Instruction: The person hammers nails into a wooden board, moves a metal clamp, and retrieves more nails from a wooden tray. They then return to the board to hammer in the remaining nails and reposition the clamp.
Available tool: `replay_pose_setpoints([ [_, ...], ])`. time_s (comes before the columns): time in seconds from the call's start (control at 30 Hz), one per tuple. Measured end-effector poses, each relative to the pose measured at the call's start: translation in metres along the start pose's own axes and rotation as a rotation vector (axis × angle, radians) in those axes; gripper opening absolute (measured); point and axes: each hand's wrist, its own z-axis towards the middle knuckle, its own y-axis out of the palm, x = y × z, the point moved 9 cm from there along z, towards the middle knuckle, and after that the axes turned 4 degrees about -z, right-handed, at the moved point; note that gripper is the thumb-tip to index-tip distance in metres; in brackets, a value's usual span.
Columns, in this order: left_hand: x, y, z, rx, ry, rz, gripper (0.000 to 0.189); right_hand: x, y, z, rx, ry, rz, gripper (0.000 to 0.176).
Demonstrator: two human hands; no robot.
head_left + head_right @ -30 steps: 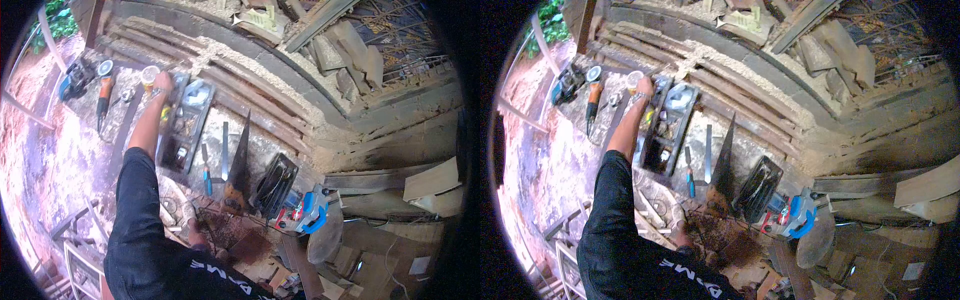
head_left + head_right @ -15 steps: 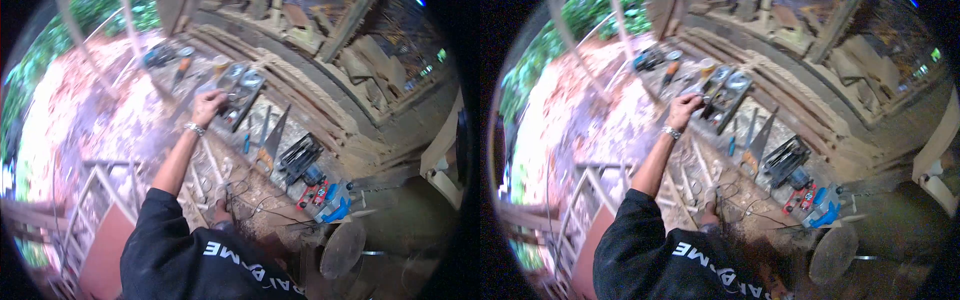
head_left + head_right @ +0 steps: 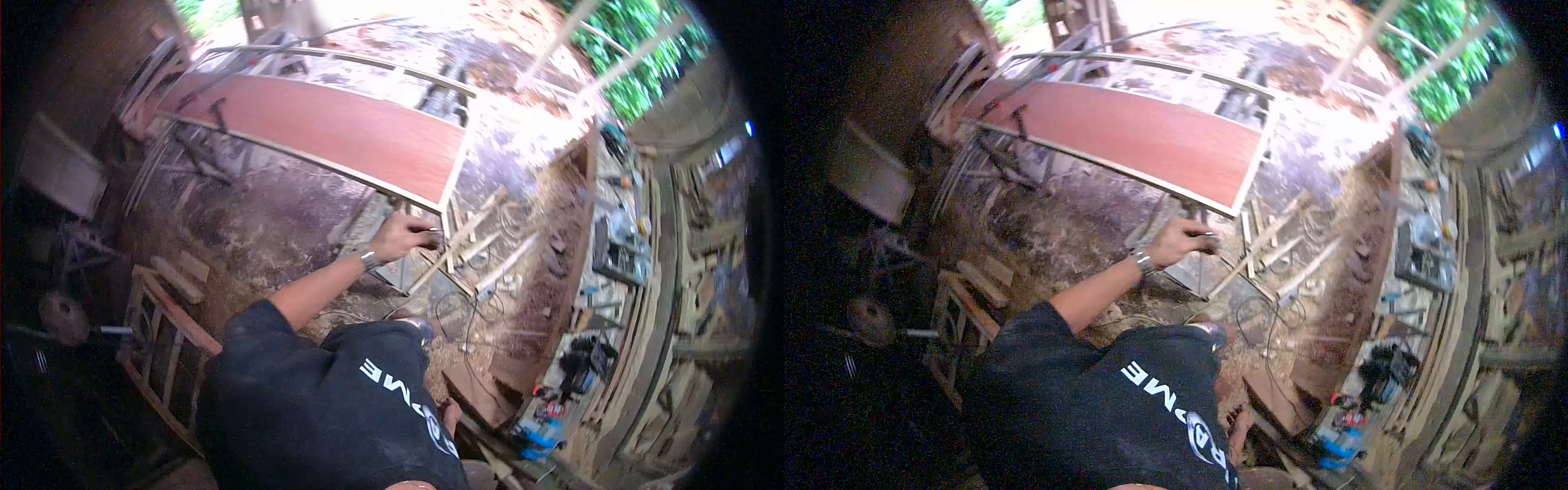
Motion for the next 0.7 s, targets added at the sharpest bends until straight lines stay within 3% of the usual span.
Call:
replay_pose_setpoints([
  [0.03, -0.005, -0.042, -0.032, 0.102, -0.011, 0.0, 0.027, -0.014, 0.008, 0.007, 0.003, -0.063, -0.007, 0.027],
  [0.07, -0.022, -0.075, -0.057, 0.165, -0.019, -0.197, 0.024, -0.042, 0.023, -0.002, 0.03, -0.092, -0.123, 0.024],
  [0.1, -0.037, -0.106, -0.08, 0.238, -0.031, -0.291, 0.024, -0.047, 0.047, -0.009, -0.161, 0.034, -0.032, 0.025],
  [0.17, -0.065, -0.164, -0.118, 0.378, -0.059, -0.496, 0.023, -0.056, 0.063, 0.071, -0.165, -0.108, -0.158, 0.027],
  [0.27, -0.074, -0.23, -0.156, 0.457, -0.014, -0.665, 0.02, -0.118, 0.136, -0.011, -0.132, -0.188, -0.11, 0.03],
  [0.33, -0.083, -0.281, -0.174, 0.509, 0.085, -0.721, 0.019, -0.139, 0.203, -0.054, -0.246, -0.231, -0.34, 0.033],
  [0.47, -0.134, -0.402, -0.226, 0.657, 0.081, -0.746, 0.012, -0.144, 0.349, -0.149, -0.241, -0.296, -0.617, 0.035],
  [0.53, -0.162, -0.466, -0.267, 0.767, 0.062, -0.712, 0.012, -0.123, 0.424, -0.136, -0.264, -0.287, -0.73, 0.032],
  [0.63, -0.188, -0.571, -0.321, 0.771, 0.0, -0.403, 0.014, -0.07, 0.553, -0.1, -0.702, -0.213, -1.053, 0.029],
  [0.7, -0.205, -0.637, -0.356, 0.813, -0.047, -0.41, 0.012, -0.071, 0.645, -0.24, -0.893, -0.212, -0.733, 0.032],
])
